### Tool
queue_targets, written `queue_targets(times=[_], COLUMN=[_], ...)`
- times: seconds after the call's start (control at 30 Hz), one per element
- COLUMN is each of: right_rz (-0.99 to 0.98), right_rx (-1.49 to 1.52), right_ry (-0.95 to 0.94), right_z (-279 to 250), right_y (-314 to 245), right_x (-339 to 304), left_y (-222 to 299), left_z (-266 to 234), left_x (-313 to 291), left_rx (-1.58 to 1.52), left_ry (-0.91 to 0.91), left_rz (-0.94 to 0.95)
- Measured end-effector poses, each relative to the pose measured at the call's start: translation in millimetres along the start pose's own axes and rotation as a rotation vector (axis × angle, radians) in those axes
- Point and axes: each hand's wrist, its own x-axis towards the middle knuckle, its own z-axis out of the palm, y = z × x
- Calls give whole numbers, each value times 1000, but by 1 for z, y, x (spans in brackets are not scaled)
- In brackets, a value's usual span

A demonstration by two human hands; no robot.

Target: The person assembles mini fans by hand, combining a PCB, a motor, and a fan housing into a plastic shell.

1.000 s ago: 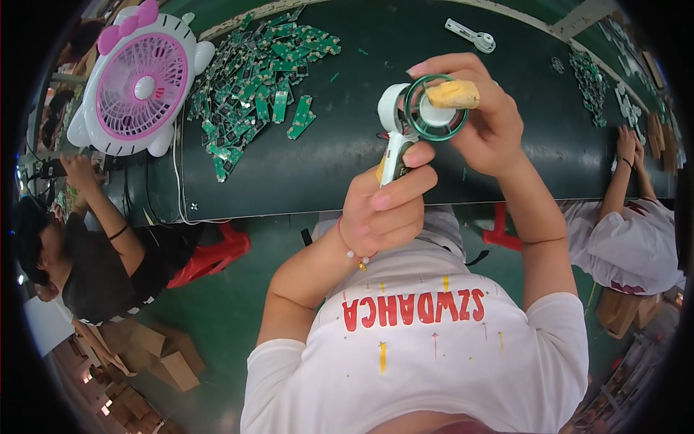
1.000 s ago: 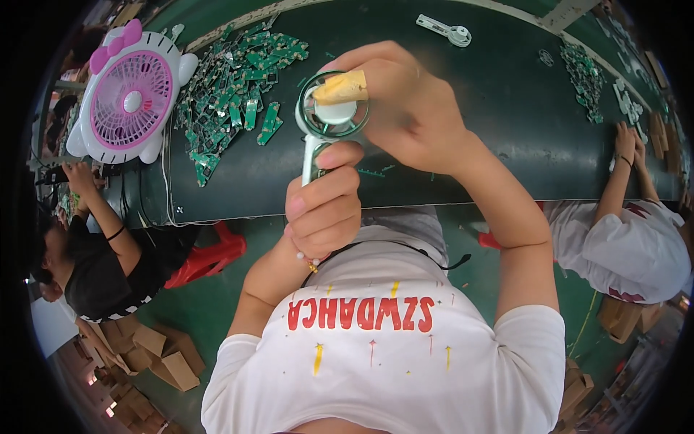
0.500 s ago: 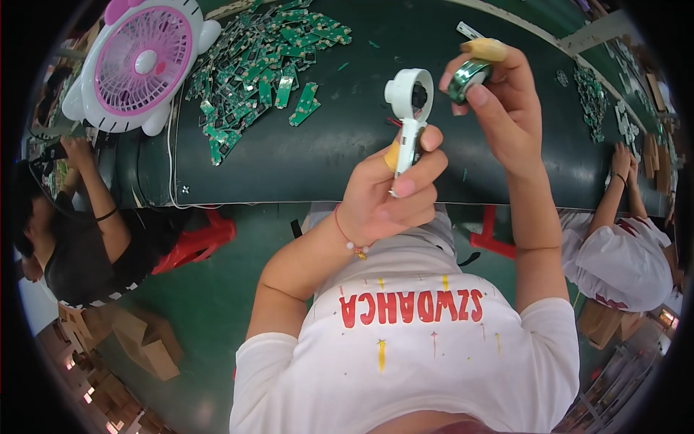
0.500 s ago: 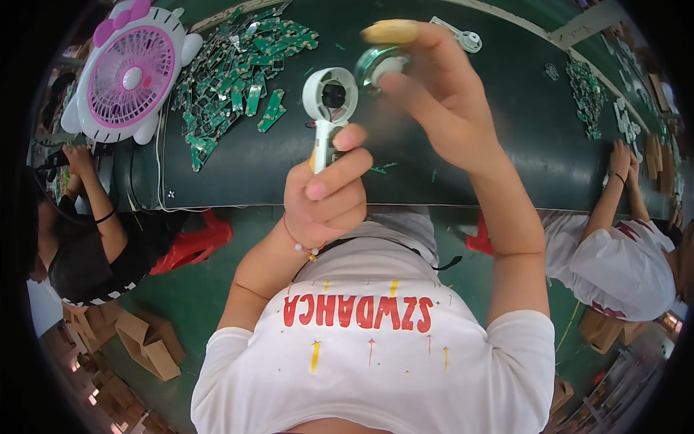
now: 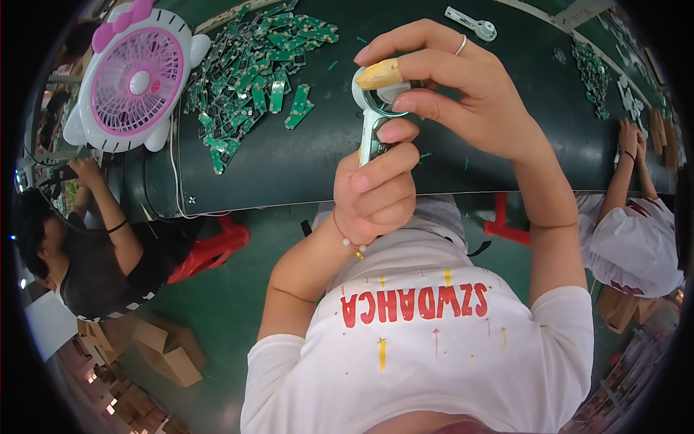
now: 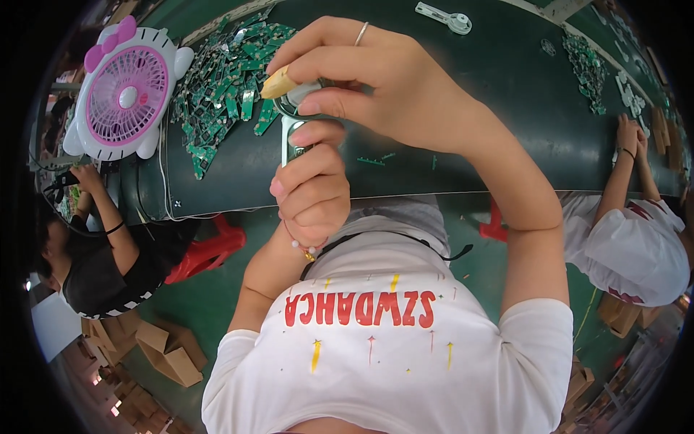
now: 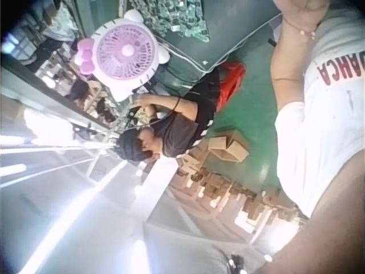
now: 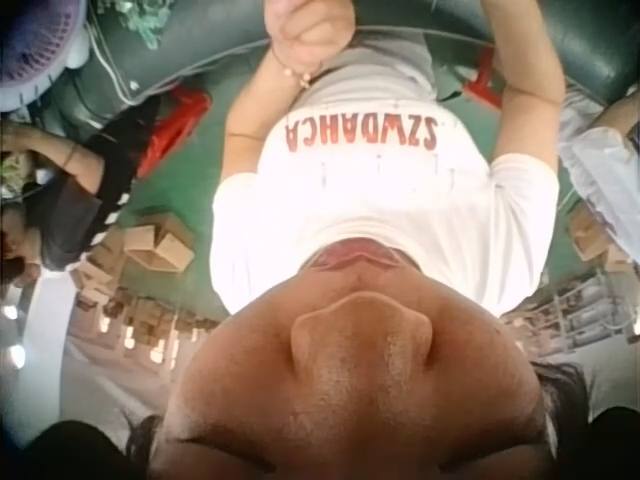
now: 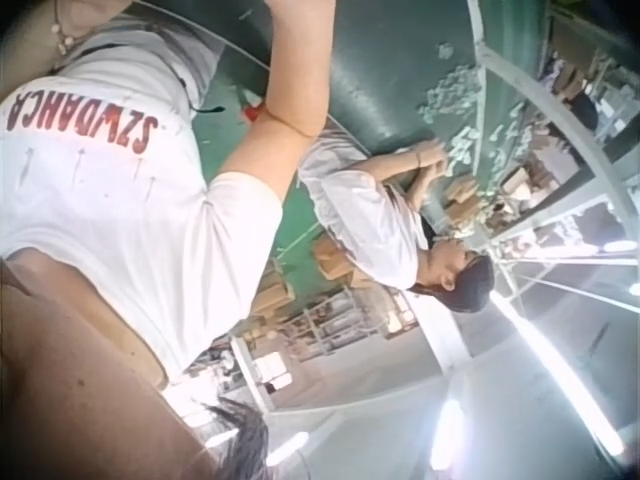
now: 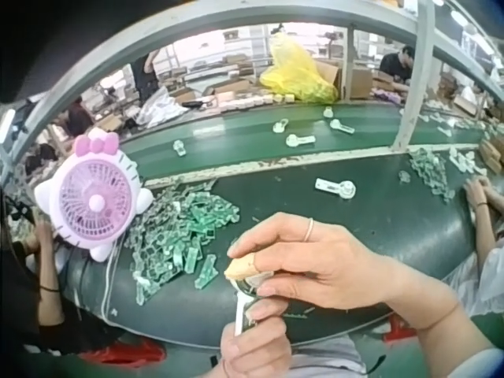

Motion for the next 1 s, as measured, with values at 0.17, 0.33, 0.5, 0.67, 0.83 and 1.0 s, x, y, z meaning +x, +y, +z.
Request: queue_targets(times=[0.17,0.33,0.5,0.67,0.83,1.0], right_rz=[-70,-195,-397,-404,-274,-246], right_rx=[116,-42,-317,-32,71,-2], right_ry=[-87,-158,-53,-60,-90,-84], right_z=[-2,-13,-19,-4,8,4], right_y=[4,4,8,21,22,15], right_x=[0,2,3,4,-3,-1], left_y=[0,-2,-2,-2,-2,2], left_z=[-1,3,2,-1,-3,-2], left_x=[-4,-5,-5,-4,-3,-2], left_rx=[-23,-81,-66,-36,-47,102], left_ry=[-1,76,54,24,61,-22], left_rz=[-2,-5,-79,-104,-104,-175])
